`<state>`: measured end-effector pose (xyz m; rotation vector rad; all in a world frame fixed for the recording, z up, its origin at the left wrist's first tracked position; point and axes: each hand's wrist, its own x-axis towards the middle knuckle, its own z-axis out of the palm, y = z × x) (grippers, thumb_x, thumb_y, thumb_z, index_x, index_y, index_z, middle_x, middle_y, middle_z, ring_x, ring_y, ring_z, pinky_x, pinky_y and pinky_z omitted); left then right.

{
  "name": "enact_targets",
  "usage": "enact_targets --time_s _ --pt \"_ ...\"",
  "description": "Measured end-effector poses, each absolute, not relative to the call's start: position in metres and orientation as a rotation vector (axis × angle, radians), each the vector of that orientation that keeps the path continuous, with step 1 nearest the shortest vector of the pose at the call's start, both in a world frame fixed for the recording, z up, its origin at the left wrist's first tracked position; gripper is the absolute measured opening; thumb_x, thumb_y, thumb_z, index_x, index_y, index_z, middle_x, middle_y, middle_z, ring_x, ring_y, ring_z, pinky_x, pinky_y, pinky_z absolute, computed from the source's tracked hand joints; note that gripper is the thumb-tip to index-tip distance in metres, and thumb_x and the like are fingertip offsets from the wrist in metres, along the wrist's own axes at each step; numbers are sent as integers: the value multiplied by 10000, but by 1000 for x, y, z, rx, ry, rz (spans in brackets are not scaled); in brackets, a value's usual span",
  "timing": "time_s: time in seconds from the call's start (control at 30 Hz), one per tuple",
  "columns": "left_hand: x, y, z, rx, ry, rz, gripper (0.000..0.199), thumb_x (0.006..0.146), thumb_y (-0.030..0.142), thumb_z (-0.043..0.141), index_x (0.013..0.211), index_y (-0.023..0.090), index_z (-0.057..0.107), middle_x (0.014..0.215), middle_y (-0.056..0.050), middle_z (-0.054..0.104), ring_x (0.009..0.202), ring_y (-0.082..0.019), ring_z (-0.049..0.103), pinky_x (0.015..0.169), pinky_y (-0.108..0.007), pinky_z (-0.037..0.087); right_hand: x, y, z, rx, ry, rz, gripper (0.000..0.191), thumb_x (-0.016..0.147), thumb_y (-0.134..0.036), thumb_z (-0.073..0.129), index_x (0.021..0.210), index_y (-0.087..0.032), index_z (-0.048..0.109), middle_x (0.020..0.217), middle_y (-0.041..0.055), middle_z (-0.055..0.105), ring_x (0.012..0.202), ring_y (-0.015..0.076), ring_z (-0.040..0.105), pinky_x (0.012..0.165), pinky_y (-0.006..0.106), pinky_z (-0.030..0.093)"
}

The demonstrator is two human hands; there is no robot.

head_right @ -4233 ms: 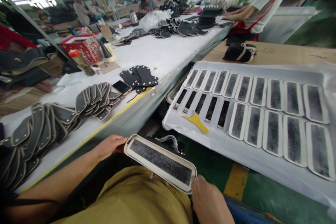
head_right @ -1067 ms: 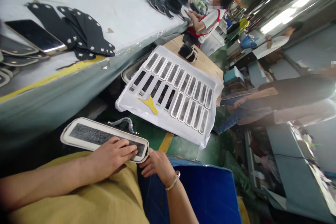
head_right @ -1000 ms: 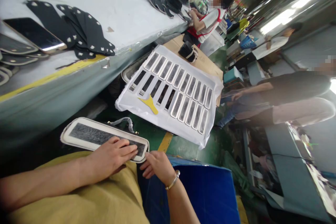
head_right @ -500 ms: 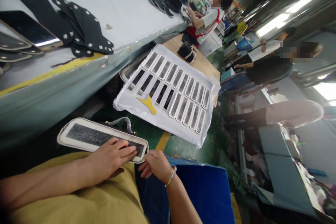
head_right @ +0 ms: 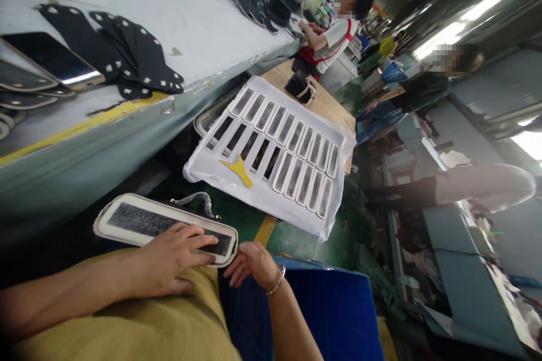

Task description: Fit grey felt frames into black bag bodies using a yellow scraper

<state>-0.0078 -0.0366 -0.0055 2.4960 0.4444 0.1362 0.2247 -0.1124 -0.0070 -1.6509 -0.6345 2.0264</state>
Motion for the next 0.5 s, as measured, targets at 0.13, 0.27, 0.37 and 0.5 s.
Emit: enact_targets --time_s 0.13,0.27,0.37,0.5 --pt "-6 -38 -3 2451 517 138 475 660 517 678 1102 364 601 1375 -39 391 1164 -284 415 930 -447 339 226 -117 -16 -1597 -583 2003 460 737 -486 469 637 -60 613 592 155 663 410 184 601 367 240 461" --pt "-5 -37 -1 2461 525 100 469 663 524 671 1097 357 617 1367 -66 391 1170 -302 415 933 -457 345 225 -119 -19 -1566 -576 1976 446 731 -477 476 623 -62 601 583 159 659 395 182 592 359 246 462" --pt "-4 -36 -1 2480 517 87 461 668 530 663 1095 361 619 1355 -58 413 1162 -303 418 933 -461 348 225 -120 -21 -1538 -573 1970 436 719 -463 482 609 -60 608 569 155 656 383 184 588 346 244 459" --pt "-5 -36 0 2479 510 91 454 663 528 669 1084 365 618 1348 -52 424 1164 -304 415 935 -475 349 226 -121 -23 -1526 -576 1959 473 714 -476 486 553 -48 607 560 167 651 376 183 585 335 237 456"
